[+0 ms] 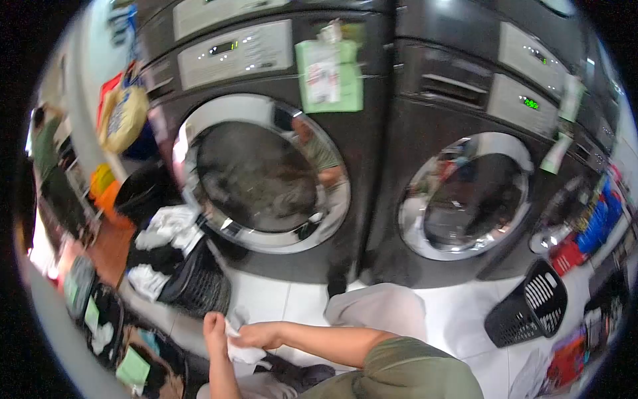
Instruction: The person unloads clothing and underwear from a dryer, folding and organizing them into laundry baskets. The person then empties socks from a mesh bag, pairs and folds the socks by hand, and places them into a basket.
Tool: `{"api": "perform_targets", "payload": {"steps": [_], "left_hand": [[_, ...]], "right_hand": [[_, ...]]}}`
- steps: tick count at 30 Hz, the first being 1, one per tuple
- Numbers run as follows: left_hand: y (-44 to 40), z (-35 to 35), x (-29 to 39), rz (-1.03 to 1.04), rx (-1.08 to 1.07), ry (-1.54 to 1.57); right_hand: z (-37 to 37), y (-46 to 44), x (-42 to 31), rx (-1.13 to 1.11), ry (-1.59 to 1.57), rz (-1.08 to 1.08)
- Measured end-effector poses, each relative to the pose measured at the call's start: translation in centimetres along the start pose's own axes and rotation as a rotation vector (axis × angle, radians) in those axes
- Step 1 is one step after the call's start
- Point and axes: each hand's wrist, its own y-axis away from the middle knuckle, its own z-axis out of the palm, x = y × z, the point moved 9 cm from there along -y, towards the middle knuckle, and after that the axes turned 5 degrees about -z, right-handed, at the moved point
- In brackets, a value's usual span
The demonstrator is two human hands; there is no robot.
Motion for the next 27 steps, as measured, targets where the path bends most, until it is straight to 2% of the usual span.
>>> {"api": "perform_targets", "payload": {"steps": [1,2,5,6,7,8,9,11,13,14,16,18,21,22,25,27], "left_hand": [[0.1,0.8,0.2,0.038,-0.091,0.031],[-0.2,1.4,-0.7,0.011,-0.224,-0.028],[3.0,5.3,3.5,-0.082,-0.209,0.308],[2.6,6.6,0.5,-0.202,-0.352,0.503],[3.4,7.4,-2.5,-0.337,-0.446,0.442],[4.2,8.0,-5.2,-0.467,-0.536,0.376],[5.3,9.0,-4.5,-0.458,-0.522,0.303],[6.2,9.9,-3.3,-0.391,-0.505,0.215],[5.2,9.2,-2.8,-0.277,-0.497,0.194],[4.6,9.9,-2.1,-0.217,-0.489,0.485],[5.9,10.7,2.3,-0.114,-0.493,0.576],[5.7,10.6,4.6,0.073,-0.516,0.609],[6.3,10.8,2.7,-0.089,-0.444,0.653],[7.6,11.9,2.8,-0.199,-0.477,0.615],[6.9,11.8,-0.8,-0.335,-0.517,0.352],[6.8,11.0,-0.3,-0.279,-0.412,0.362]], "right_hand": [[-0.7,1.3,-1.6,0.090,0.248,0.065],[-0.8,2.8,-3.9,0.085,0.217,0.027],[0.0,6.0,-7.6,0.011,0.114,-0.075],[0.4,6.5,-7.1,-0.027,0.074,-0.096],[0.9,7.0,-6.8,-0.066,0.033,-0.118],[1.2,7.8,-6.4,-0.125,0.178,-0.054],[1.8,8.6,-5.8,-0.190,0.235,-0.018],[2.2,9.8,-5.0,-0.277,0.273,-0.083],[0.8,11.6,-5.0,-0.160,0.251,-0.122],[0.4,12.4,-4.9,-0.108,0.236,-0.138],[-2.1,13.6,-5.1,0.205,-0.035,-0.164],[-4.3,15.2,-4.6,0.502,-0.314,-0.190],[-3.7,16.0,-4.0,0.497,-0.458,-0.183],[-2.7,16.8,-4.7,0.458,-0.423,-0.145],[-2.2,16.7,-4.0,0.321,-0.129,-0.108],[-2.0,16.7,-4.2,0.324,-0.037,-0.152]]}}
